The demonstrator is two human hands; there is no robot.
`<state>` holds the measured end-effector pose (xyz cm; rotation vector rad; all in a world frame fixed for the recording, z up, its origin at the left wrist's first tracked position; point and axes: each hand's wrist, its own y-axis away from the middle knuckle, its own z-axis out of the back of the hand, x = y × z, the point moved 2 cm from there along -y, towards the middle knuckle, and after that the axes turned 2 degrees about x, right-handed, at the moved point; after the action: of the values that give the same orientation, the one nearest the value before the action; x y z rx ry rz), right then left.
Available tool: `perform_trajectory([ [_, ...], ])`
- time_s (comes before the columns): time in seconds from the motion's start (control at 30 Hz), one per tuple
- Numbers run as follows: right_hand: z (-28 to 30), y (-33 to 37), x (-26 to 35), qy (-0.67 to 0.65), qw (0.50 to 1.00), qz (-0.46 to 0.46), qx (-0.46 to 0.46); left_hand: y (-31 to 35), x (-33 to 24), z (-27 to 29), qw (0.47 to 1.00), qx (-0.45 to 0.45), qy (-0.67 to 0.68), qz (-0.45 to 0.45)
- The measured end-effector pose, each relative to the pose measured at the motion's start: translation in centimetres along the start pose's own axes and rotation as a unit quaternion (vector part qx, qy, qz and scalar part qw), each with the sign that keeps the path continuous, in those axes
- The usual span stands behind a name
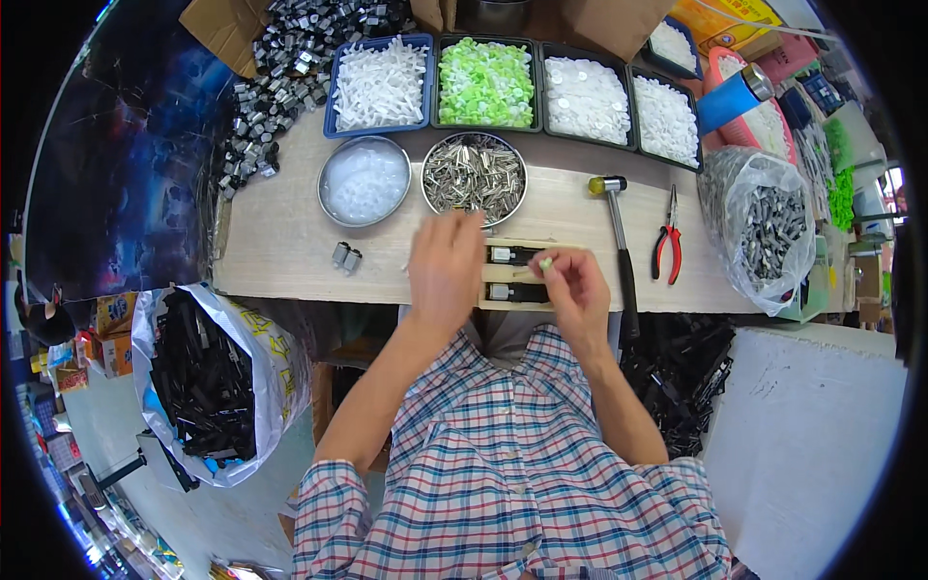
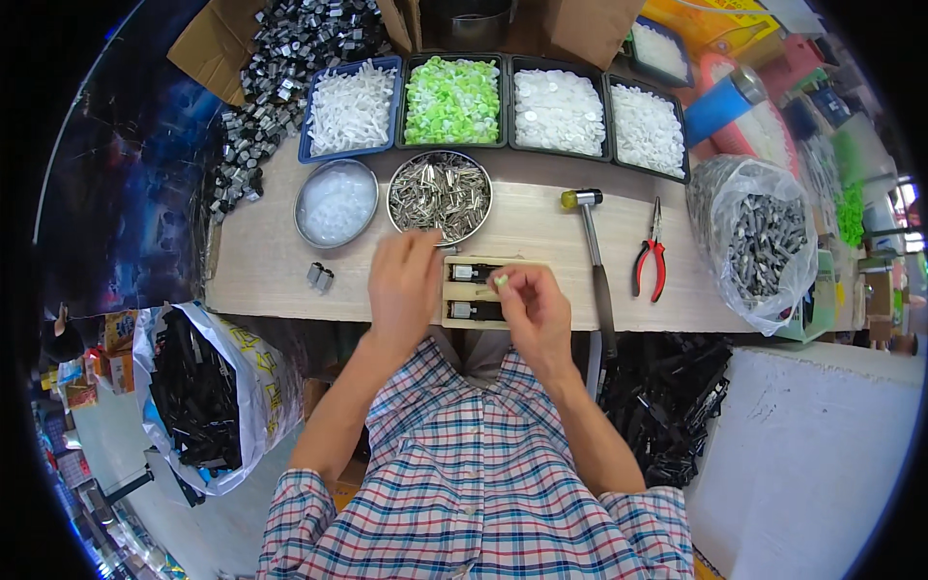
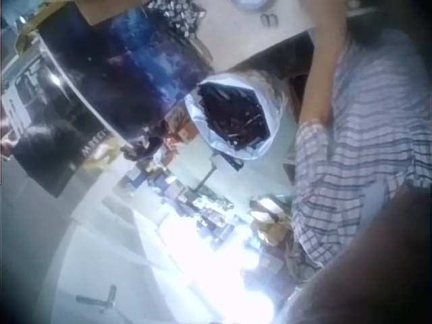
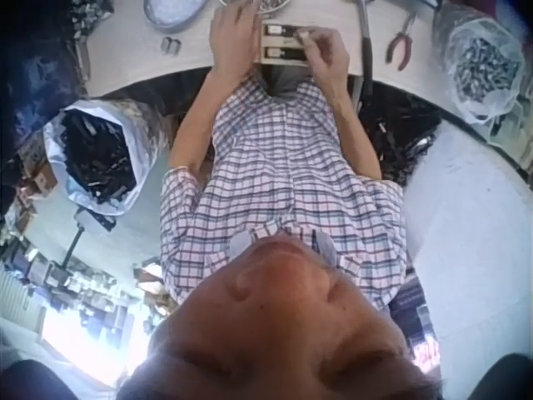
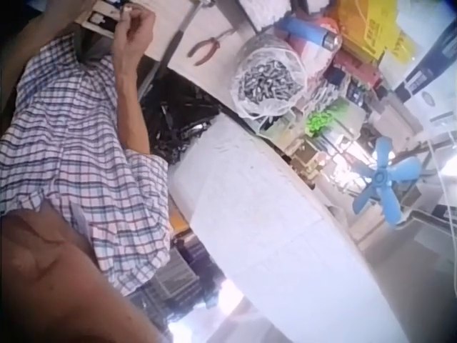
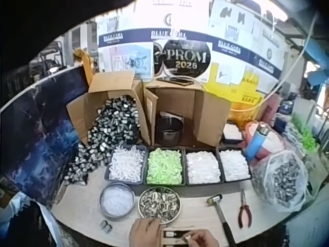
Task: Assembling small cylindrical electronic components into black plastic holders on a workbench.
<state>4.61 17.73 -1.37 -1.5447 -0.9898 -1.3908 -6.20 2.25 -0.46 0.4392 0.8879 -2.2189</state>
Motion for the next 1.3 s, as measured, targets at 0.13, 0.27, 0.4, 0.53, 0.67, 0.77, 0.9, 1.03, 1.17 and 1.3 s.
perform_trajectory([
  [0.13,-0.2,3.2,0.0,-0.008,0.999,-0.026,-0.021,-3.9,1.3,-1.4,0.988,0.038,-0.137,0.067],
  [0.27,0.3,4.3,0.5,0.013,0.999,-0.029,-0.014,-4.9,1.9,-2.3,0.987,0.04,-0.139,0.062],
  [0.4,0.4,3.7,0.8,-0.007,0.999,-0.047,-0.025,-5.1,2.3,-2.1,0.992,0.039,-0.107,0.048],
  [0.53,0.3,1.9,0.9,0.012,0.998,-0.065,-0.018,-4.9,2.7,-1.5,0.999,0.009,-0.016,0.051],
  [0.67,-0.9,-0.1,1.5,-0.059,0.995,-0.072,-0.032,-5.0,2.9,-0.6,0.996,-0.011,0.052,0.075],
  [0.77,-1.8,-0.8,2.0,-0.12,0.987,-0.099,-0.041,-4.1,2.6,-0.4,0.955,0.024,0.21,0.209],
  [0.9,-2.5,-0.7,1.6,-0.15,0.979,-0.13,-0.046,-2.2,1.0,-0.5,0.887,0.016,0.379,0.265],
  [1.03,-2.7,-0.2,1.2,-0.199,0.966,-0.152,-0.059,-0.6,-1.5,0.3,0.787,0.082,0.489,0.368],
  [1.17,-2.7,0.5,1.0,-0.199,0.966,-0.153,-0.067,0.6,-2.5,0.5,0.779,0.09,0.497,0.371],
  [1.3,-2.5,0.8,0.8,-0.206,0.965,-0.149,-0.063,1.1,-2.9,0.3,0.79,0.089,0.491,0.356],
])
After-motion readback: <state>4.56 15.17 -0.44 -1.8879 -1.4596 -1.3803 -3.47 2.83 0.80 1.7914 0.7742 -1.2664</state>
